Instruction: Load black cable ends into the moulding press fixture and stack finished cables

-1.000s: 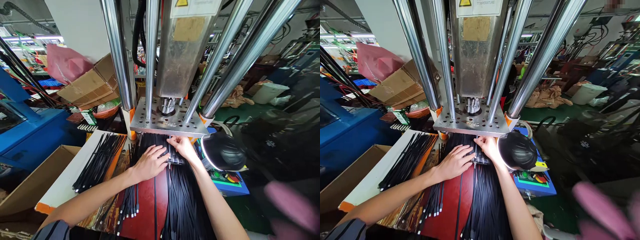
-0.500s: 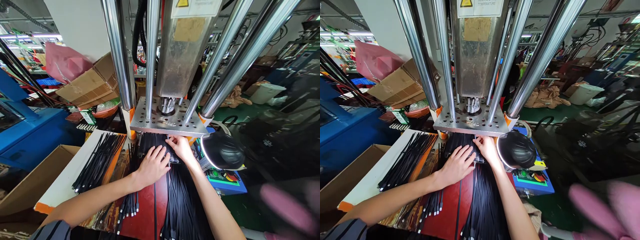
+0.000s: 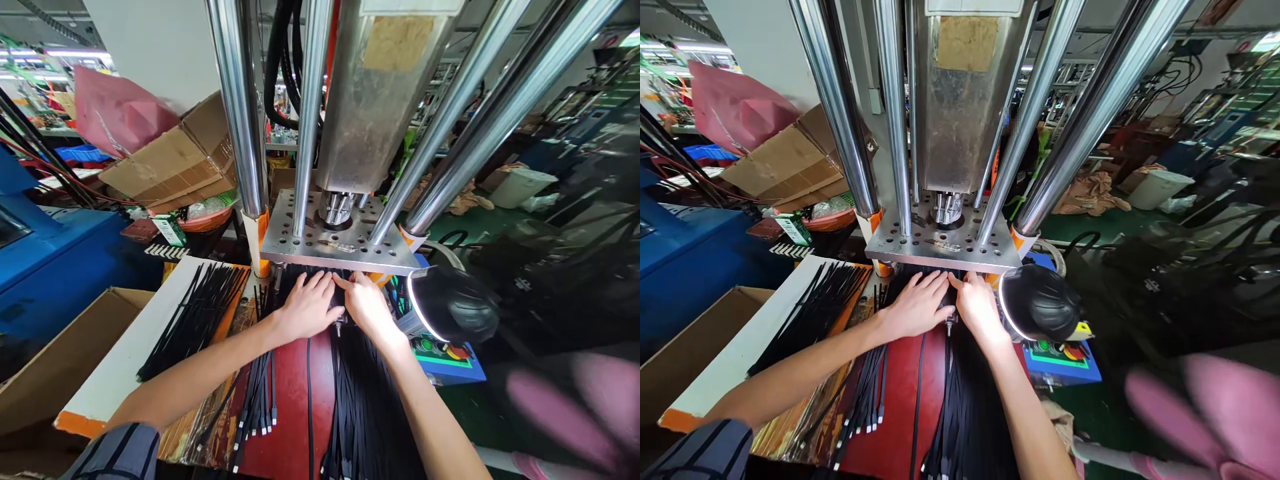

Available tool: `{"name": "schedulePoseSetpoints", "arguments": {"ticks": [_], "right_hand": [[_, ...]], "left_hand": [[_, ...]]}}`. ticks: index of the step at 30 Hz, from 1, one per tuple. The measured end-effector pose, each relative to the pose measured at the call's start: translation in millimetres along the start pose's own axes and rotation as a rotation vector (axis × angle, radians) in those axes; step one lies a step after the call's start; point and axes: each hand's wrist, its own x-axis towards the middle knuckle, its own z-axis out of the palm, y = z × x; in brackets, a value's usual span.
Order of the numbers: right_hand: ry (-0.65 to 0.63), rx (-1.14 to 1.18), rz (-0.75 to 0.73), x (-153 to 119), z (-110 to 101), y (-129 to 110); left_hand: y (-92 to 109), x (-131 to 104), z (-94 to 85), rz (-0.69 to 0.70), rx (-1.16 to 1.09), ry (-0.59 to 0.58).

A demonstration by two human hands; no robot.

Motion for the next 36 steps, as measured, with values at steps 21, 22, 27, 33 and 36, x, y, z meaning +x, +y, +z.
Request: {"name": "schedulePoseSetpoints", "arguments": {"ticks": [21, 22, 27, 33, 36], "right_hand": [[0.106, 0.136, -0.055, -69.1, -12.9, -38.0], [0.114, 0.200, -0.015, -103.1, -11.0, -37.9], [0.108, 0.066, 0.509, -221.3, 13.7, 2.7], [0.048, 0.150, 0.629, -240.0, 30.5, 34.3], [0.058, 0.345, 0.670, -234.8, 19.4, 37.1]], "left_hand": [[-24.0, -77.3, -32.6, 0.112, -0.183, 0.165], [-24.4, -107.7, -29.9, -0.054, -0.178, 0.159], [-39.3, -186.4, 0.0, -0.609, -0.027, -0.229], [-48.7, -166.6, 10.1, -0.641, -0.107, -0.350], [-60.3, -163.4, 2.9, -0.604, -0.232, -0.357]]}}
